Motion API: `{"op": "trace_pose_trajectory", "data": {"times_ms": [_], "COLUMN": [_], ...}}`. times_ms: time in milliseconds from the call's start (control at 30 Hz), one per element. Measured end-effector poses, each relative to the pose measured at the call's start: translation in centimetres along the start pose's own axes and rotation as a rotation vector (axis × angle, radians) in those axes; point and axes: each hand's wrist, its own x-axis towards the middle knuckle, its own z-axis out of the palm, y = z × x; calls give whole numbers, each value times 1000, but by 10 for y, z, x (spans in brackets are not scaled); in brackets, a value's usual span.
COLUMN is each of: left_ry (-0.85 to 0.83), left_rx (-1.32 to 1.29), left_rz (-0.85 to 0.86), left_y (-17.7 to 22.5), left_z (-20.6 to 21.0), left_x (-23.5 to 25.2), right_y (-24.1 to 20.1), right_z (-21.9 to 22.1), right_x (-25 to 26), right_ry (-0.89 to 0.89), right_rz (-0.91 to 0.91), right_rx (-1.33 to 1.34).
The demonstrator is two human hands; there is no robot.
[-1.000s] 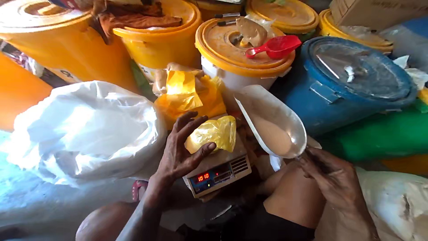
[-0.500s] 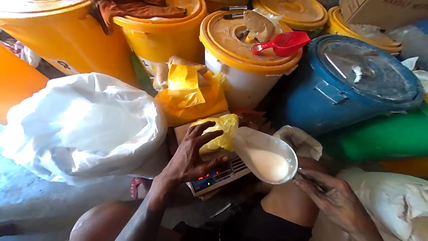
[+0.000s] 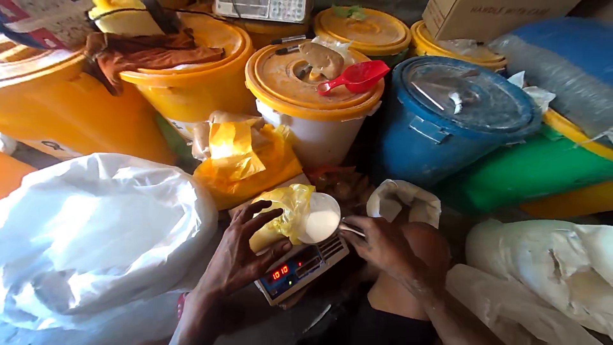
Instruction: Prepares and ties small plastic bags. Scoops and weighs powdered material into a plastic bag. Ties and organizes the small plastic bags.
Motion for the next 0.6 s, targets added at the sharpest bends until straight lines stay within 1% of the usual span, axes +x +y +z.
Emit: {"op": "trace_pose_trajectory", "data": {"times_ms": [67, 133, 200, 267, 333, 400, 600], "left_ry": [9, 31, 60, 70, 72, 83, 110], "left_rx": [6, -7, -12, -14, -23, -32, -41], "left_rz": [-4, -6, -15, -28, -38, -37, -31], "left_y": [-1, -1, -1, 0, 0, -1, 1], "left_z": [0, -2, -5, -9, -12, -13, -13], "left_x": [1, 2, 2, 2, 2, 3, 7], "right_y": [1, 11, 26, 44, 57, 67, 89], "right_z": [7, 14, 18, 19, 16, 12, -10], "right_x": [4, 0, -12, -30, -51, -71, -119], "right_ry": [1, 27, 80, 152, 225, 278, 337], "right_rz": [4, 8, 5, -45, -105, -117, -70], "right_rx": [29, 98, 194, 304, 414, 501, 561]}}
